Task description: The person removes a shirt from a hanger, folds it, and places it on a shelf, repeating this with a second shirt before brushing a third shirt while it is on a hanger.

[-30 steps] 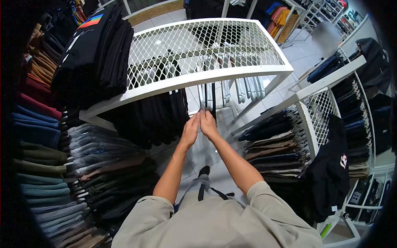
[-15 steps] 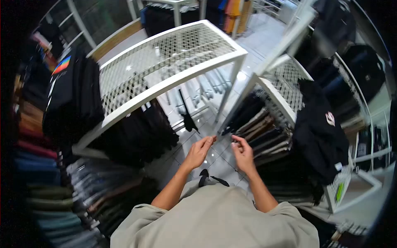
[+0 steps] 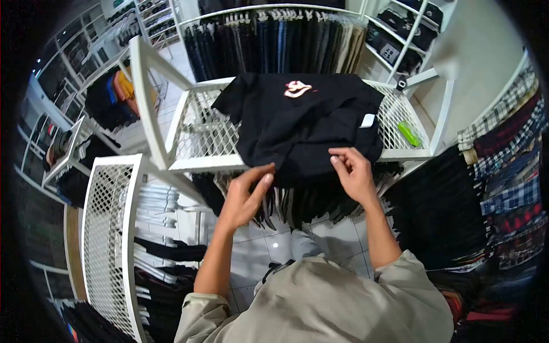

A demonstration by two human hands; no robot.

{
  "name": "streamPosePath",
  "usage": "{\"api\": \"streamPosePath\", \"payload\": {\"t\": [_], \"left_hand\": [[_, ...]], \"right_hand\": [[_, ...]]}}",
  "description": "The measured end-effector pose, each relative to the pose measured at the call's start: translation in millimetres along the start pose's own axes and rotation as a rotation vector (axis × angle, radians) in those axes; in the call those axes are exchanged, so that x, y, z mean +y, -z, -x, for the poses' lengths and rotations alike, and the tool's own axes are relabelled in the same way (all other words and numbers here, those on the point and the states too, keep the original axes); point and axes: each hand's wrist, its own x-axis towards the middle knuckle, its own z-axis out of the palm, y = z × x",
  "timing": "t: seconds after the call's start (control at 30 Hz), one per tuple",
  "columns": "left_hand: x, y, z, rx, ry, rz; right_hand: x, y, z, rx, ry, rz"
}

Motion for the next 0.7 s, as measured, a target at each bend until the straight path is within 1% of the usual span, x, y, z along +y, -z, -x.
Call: {"api": "streamPosePath", "payload": {"t": [0.07, 0.1, 0.13, 0.2, 0.23, 0.27, 0.33, 0.37, 0.43, 0.47, 0.5, 0.53, 0.57, 0.6, 0.67, 0.7], "left_hand": [[6.6, 1.0, -45.5, -0.004, -0.049, -0.037], [11.3, -0.1, -68.5, 0.071, -0.124, -0.068], [14.9, 1.5, -91.2, 0.083, -0.122, -0.063], [26.7, 7.8, -137.2, 0.111, -0.18, -0.166], [32.3, 15.6, -161.6, 0.029, -0.108, -0.258], [25.3, 16.9, -189.2, 0.055, -0.168, -0.283], [-9.7, 17.2, -249.8, 0.118, -0.218, -0.307], [-24.5, 17.8, -274.6, 0.118, -0.213, -0.309], [-53.7, 20.9, -317.6, 0.111, -0.112, -0.569], [-72.5, 24.4, -335.6, 0.115, -0.106, -0.57], [-94.2, 29.2, -351.8, 0.118, -0.106, -0.718], [-118.3, 33.9, -366.8, 0.118, -0.104, -0.866], [-147.0, 39.4, -382.1, 0.129, -0.059, -0.895], [-152.3, 42.3, -388.3, 0.13, -0.053, -0.899], [-161.6, 45.6, -401.9, 0.196, 0.143, -0.965], [-164.2, 49.0, -408.5, 0.169, 0.274, -0.971]], "right_hand": [[14.3, 16.6, -31.9, 0.045, 0.021, 0.056], [23.2, 25.2, -51.8, 0.033, 0.035, 0.084], [31.5, 33.2, -73.6, 0.022, 0.051, 0.112], [50.5, 43.9, -120.2, -0.012, 0.051, 0.163], [62.5, 45.8, -145.3, -0.032, 0.052, 0.203], [76.2, 45.7, -170.0, -0.053, 0.048, 0.24], [120.1, 38.3, -219.6, -0.08, 0.017, 0.276], [137.1, 35.0, -241.9, -0.087, 0.003, 0.313], [181.6, 28.2, -281.0, -0.098, 0.003, 0.385], [200.0, 24.7, -297.0, -0.091, -0.002, 0.396], [210.6, 22.7, -311.6, -0.1, 0.004, 0.395], [219.6, 20.8, -323.5, -0.081, 0.029, 0.55], [227.0, 17.5, -333.6, -0.06, 0.053, 0.702], [230.0, 14.5, -342.4, -0.064, 0.055, 0.697], [234.7, 11.8, -359.5, -0.156, -0.148, 0.844], [232.1, 15.4, -371.9, -0.339, -0.319, 0.872]]}}
